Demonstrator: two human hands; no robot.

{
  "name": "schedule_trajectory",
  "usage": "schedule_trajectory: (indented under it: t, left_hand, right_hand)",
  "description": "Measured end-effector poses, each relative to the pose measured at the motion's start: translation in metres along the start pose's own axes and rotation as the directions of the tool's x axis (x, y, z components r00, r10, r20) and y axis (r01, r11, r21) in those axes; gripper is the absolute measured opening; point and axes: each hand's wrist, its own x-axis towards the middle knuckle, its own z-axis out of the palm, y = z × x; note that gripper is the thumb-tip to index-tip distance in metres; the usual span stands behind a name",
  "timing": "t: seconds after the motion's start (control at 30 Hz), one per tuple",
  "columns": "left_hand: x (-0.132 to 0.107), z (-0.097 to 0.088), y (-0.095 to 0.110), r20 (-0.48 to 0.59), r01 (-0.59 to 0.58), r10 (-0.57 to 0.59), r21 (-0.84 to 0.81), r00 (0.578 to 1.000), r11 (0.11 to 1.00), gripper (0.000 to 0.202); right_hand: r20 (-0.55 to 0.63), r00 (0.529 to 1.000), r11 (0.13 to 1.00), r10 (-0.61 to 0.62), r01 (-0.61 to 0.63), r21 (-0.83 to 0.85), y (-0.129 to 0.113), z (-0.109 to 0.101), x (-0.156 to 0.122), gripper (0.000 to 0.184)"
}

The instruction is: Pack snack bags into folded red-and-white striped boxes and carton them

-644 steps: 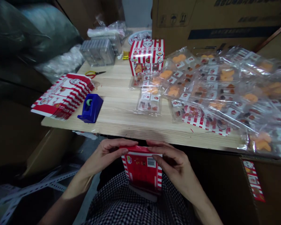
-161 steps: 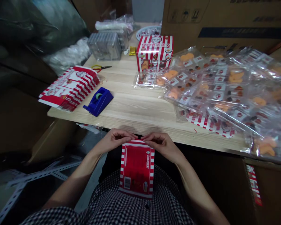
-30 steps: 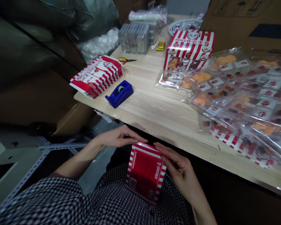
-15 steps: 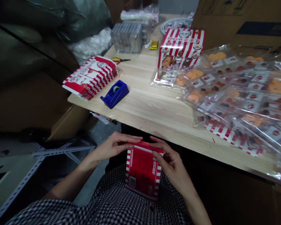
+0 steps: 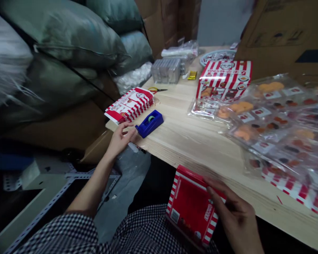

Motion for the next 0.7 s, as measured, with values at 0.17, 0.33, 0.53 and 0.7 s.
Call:
schedule_trajectory:
  t: [0.17, 0.33, 0.53, 0.7]
  left_hand:
    - [0.052, 0.004, -0.015, 0.232, 0.255, -0.236, -0.057, 0.944, 0.965, 0.030]
    - [0.067, 0.008, -0.013, 0.348, 0.382, -0.324, -0.111, 0.880, 0.917, 0.035]
    - [0.056, 0.001, -0.009, 0.317, 0.377, -0.280, -0.309, 0.906, 0.873, 0.037]
    - [0.033, 0.000, -0.025, 0.244, 0.343, -0.256, -0.451, 0.935, 0.824, 0.034]
  right_hand:
    - [0.029, 0.999, 0.999, -0.041, 0.041, -0.009, 0.005, 0.011, -0.004, 0.031]
    - [0.059, 0.997, 0.998, -0.045, 0.048, -0.050, 0.011, 0.015, -0.012, 0.033]
    - [0.025, 0.996, 0.995, -0.083, 0.084, -0.053, 0.011, 0.009, -0.015, 0.033]
    - [0.026, 0.995, 0.995, -0.095, 0.095, -0.020, 0.002, 0.014, -0.014, 0.030]
